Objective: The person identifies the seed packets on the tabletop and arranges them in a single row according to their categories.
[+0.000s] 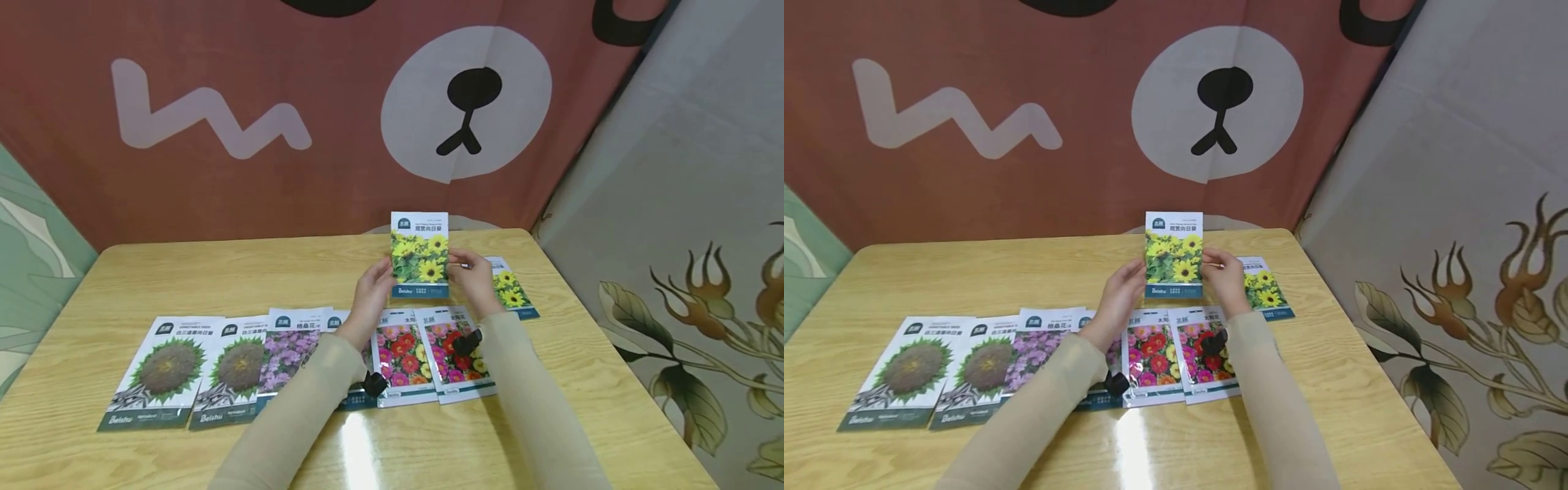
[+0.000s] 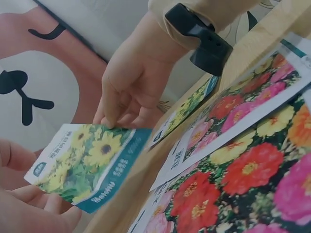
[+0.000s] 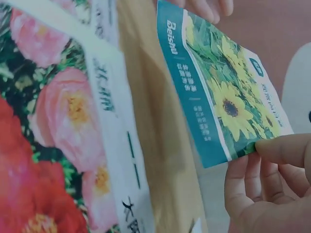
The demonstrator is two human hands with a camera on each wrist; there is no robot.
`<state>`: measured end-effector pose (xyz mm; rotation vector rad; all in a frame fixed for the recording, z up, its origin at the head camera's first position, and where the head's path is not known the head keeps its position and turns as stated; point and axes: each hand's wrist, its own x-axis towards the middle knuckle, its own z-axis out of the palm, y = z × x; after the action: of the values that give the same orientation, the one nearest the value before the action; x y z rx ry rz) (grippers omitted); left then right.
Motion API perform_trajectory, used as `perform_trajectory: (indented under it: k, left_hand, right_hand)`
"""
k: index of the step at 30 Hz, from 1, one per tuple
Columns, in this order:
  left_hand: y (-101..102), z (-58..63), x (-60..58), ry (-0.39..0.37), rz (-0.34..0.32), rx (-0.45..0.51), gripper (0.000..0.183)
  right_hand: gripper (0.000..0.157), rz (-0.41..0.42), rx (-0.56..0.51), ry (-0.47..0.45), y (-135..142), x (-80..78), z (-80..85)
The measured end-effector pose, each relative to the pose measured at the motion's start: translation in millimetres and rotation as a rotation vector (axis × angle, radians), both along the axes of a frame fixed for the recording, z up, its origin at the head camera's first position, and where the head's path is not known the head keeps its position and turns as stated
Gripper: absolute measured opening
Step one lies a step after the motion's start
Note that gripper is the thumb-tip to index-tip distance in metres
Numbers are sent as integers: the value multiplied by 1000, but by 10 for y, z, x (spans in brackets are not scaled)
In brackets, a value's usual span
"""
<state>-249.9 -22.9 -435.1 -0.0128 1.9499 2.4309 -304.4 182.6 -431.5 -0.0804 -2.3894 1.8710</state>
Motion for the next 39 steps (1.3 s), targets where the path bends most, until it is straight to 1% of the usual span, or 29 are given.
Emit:
perform_trajectory:
  k: [3, 7, 10, 12, 15, 19, 21, 23, 25, 28, 34, 39]
  left_hand:
    - [8, -3, 27, 7, 10, 20, 54]
    - [31, -5, 77, 3, 12, 43, 48]
    - [67, 4, 125, 9, -14, 44, 43]
    - [105, 9, 163, 32, -36, 27, 43]
    - [148, 138, 288, 71, -66, -17, 47]
    - [188, 301, 446, 120, -119, -78, 53]
    - [221, 272, 464, 145, -136, -108, 53]
    - [265, 204, 462, 159, -155, -114, 53]
    - [320, 134, 468, 174, -156, -124, 54]
    - [408, 50, 494, 164, -160, -119, 56]
    - [573, 18, 627, 115, -196, -87, 57]
    - [697, 15, 692, 89, -195, -95, 60]
  right_hand:
    - [32, 5, -33, -22, 46, 53, 37]
    - [30, 31, -35, -14, 128, 164, 103]
    - [30, 34, 6, 3, 184, 266, 186]
    - [30, 33, 48, 10, 224, 337, 246]
    - [29, 38, 107, 6, 303, 434, 318]
    - [29, 65, 174, -2, 422, 527, 368]
    - [30, 72, 211, -3, 477, 561, 383]
    - [31, 82, 245, -11, 537, 599, 400]
    - [33, 102, 282, -18, 594, 636, 423]
    - [34, 137, 335, -32, 679, 687, 461]
    - [34, 194, 465, -62, 840, 786, 516]
    - [36, 223, 462, -84, 940, 818, 528]
